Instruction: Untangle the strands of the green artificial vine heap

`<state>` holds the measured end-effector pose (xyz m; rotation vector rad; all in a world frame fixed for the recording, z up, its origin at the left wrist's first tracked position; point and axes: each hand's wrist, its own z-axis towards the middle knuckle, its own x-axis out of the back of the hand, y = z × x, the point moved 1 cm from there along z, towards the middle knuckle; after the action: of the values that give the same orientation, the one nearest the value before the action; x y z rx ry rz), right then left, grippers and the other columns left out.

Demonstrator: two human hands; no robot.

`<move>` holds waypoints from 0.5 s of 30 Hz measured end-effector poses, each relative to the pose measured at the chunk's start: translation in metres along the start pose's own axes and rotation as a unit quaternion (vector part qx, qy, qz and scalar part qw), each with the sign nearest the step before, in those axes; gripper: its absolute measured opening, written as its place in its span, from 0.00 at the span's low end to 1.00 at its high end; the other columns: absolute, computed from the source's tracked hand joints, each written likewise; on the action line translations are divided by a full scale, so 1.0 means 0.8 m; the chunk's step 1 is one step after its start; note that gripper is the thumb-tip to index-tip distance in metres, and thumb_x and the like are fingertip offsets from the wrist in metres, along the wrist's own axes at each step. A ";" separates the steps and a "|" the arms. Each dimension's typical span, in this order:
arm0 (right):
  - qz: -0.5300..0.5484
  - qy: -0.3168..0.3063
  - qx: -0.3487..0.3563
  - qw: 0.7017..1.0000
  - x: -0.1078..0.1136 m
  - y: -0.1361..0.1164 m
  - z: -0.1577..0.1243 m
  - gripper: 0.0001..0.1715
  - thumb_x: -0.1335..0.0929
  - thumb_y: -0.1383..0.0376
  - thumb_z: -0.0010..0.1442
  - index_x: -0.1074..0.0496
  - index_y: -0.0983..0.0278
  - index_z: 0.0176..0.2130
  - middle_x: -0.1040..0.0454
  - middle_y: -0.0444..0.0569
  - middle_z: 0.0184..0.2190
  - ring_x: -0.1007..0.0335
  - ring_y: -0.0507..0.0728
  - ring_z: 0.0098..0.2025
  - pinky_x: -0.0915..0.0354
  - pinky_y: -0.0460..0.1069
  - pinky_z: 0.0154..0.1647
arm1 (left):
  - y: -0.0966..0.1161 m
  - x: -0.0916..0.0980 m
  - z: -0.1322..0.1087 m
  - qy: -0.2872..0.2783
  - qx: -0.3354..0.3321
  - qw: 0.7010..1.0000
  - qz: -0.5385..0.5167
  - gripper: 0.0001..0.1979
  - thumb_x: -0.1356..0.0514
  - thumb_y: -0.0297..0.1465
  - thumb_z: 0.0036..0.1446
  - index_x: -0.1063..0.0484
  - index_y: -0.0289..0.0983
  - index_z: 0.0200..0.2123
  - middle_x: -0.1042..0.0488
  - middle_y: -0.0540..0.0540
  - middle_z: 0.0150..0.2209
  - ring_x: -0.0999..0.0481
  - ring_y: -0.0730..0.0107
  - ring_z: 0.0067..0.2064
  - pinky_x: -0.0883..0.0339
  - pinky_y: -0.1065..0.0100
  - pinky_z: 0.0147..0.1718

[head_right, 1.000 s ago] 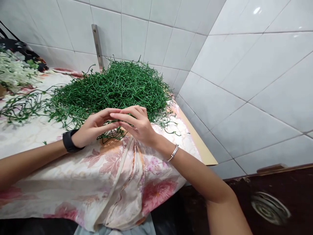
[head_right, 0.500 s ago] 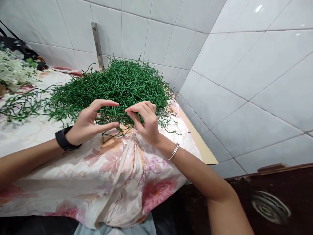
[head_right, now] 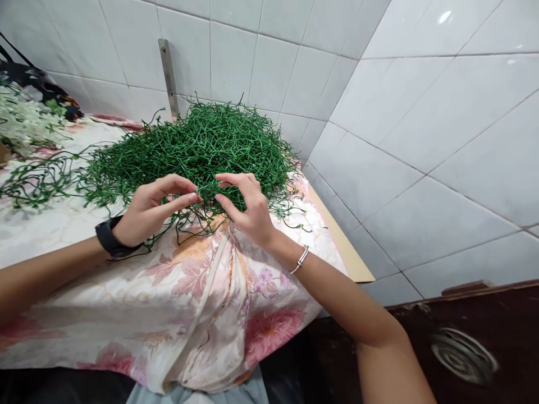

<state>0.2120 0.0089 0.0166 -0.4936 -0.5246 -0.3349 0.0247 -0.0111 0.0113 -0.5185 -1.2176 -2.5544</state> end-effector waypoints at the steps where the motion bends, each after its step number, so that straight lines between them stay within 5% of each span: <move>1: 0.001 -0.007 -0.004 1.000 -0.001 0.001 0.000 0.17 0.35 0.66 0.55 0.37 0.60 0.47 0.30 0.46 0.38 0.36 0.54 0.44 0.41 0.53 0.47 | 0.000 -0.001 0.000 -0.013 0.005 1.000 -0.023 0.07 0.44 0.34 0.53 0.32 0.37 0.32 0.29 0.49 0.32 0.28 0.71 0.35 0.37 0.69 0.35; 11: -0.019 -0.028 0.013 0.999 -0.005 0.007 -0.001 0.05 0.34 0.64 0.55 0.30 0.63 0.33 0.27 0.44 0.30 0.36 0.52 0.35 0.44 0.51 0.40 | -0.002 0.000 0.002 -0.057 -0.023 0.997 -0.044 0.14 0.44 0.29 0.53 0.32 0.37 0.44 0.28 0.45 0.41 0.30 0.68 0.43 0.37 0.66 0.43; 15: -0.031 -0.020 0.017 0.999 -0.005 0.005 -0.001 0.05 0.34 0.64 0.55 0.30 0.63 0.33 0.27 0.44 0.29 0.35 0.52 0.35 0.45 0.51 0.40 | -0.002 0.002 0.002 -0.058 -0.025 0.998 -0.020 0.10 0.44 0.29 0.52 0.28 0.37 0.39 0.26 0.46 0.38 0.29 0.68 0.40 0.36 0.66 0.40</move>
<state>0.2107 0.0123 0.0121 -0.4523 -0.5847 -0.3742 0.0230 -0.0092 0.0114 -0.6694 -1.2153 -2.6262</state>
